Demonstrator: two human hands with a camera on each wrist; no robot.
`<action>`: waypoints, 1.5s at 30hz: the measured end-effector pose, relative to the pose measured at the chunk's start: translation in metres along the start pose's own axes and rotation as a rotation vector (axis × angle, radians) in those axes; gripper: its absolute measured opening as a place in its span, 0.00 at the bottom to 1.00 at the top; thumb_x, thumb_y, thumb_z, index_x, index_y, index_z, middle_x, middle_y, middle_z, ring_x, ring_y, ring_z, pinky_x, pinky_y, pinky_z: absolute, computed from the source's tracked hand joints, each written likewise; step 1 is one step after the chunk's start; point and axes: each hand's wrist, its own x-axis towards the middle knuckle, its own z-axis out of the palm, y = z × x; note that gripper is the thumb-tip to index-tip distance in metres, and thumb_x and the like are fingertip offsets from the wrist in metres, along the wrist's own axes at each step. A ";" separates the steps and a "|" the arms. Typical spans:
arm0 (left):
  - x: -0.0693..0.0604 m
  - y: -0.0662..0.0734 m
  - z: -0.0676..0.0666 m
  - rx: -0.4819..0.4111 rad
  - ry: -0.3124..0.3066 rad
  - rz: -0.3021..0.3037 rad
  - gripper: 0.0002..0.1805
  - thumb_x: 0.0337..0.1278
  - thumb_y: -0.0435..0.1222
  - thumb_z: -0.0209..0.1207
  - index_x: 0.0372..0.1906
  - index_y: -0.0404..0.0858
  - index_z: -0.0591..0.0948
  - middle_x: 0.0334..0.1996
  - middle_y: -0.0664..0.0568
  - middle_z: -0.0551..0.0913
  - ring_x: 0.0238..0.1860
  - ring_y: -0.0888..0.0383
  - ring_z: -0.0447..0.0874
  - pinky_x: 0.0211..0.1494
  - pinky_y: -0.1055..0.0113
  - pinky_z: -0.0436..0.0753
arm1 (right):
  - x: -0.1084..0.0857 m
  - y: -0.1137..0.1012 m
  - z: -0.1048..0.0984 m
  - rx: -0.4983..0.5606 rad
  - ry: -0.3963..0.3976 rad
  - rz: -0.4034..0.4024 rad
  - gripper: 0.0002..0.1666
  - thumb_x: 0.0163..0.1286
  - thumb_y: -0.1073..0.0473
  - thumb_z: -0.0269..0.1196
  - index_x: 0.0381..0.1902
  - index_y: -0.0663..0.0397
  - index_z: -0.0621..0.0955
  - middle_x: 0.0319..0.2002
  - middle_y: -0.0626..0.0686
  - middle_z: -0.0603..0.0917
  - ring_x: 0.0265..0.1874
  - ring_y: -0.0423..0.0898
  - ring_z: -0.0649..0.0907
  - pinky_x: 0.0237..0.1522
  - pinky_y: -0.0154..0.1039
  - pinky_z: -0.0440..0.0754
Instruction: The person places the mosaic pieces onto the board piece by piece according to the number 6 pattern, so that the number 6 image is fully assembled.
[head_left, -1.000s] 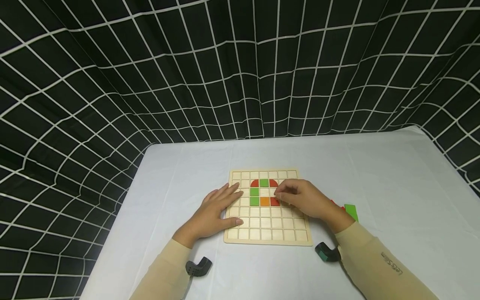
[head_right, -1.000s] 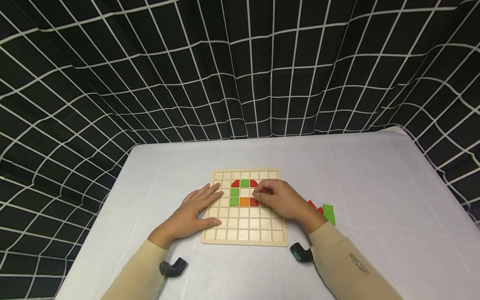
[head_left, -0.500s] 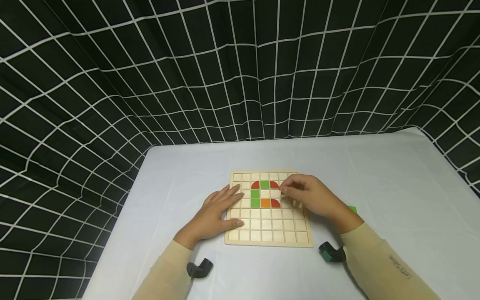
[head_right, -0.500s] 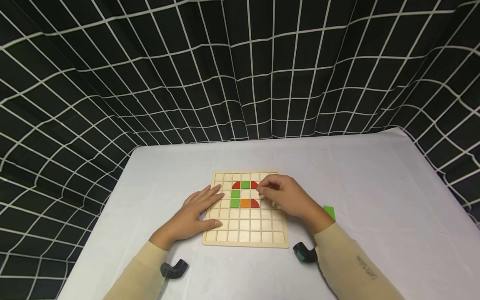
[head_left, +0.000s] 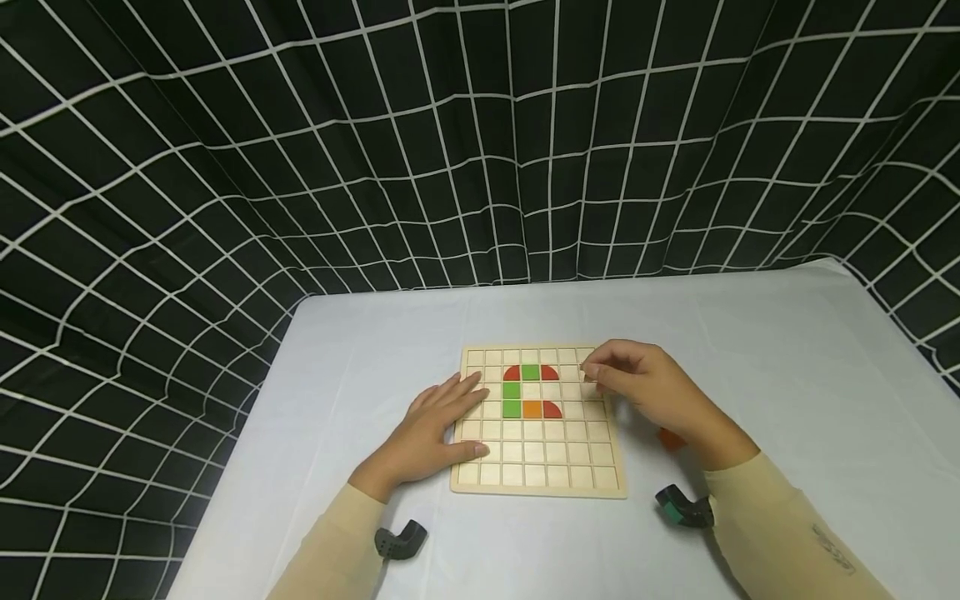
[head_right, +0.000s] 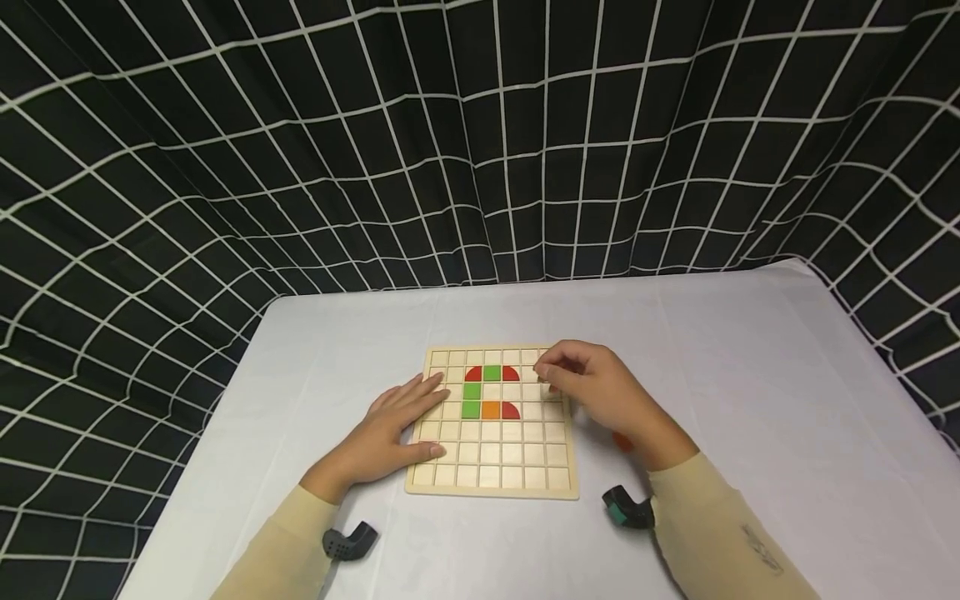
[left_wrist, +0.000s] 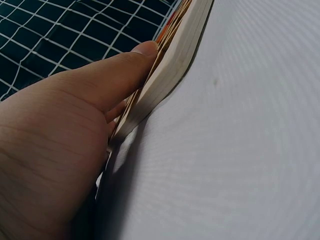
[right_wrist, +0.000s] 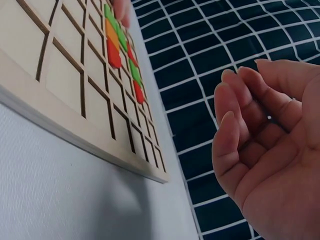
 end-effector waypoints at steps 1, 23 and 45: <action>0.000 0.000 0.000 0.001 0.000 -0.001 0.48 0.70 0.64 0.65 0.87 0.50 0.65 0.88 0.60 0.50 0.87 0.54 0.41 0.85 0.47 0.41 | -0.001 0.000 -0.001 -0.004 0.004 0.003 0.13 0.82 0.52 0.67 0.48 0.57 0.88 0.38 0.62 0.87 0.42 0.61 0.84 0.44 0.45 0.81; -0.001 0.002 -0.002 -0.002 -0.004 -0.011 0.48 0.71 0.63 0.65 0.87 0.49 0.65 0.88 0.59 0.50 0.87 0.53 0.41 0.85 0.47 0.41 | -0.023 0.006 -0.030 -0.062 0.081 0.043 0.15 0.84 0.52 0.65 0.53 0.58 0.88 0.45 0.59 0.88 0.44 0.58 0.85 0.35 0.46 0.85; 0.000 0.001 0.000 0.005 -0.002 -0.008 0.48 0.70 0.64 0.66 0.87 0.49 0.65 0.88 0.59 0.51 0.87 0.54 0.41 0.85 0.47 0.42 | -0.040 0.029 -0.052 -0.135 0.091 0.043 0.14 0.85 0.55 0.64 0.56 0.60 0.87 0.49 0.57 0.88 0.44 0.52 0.86 0.44 0.38 0.86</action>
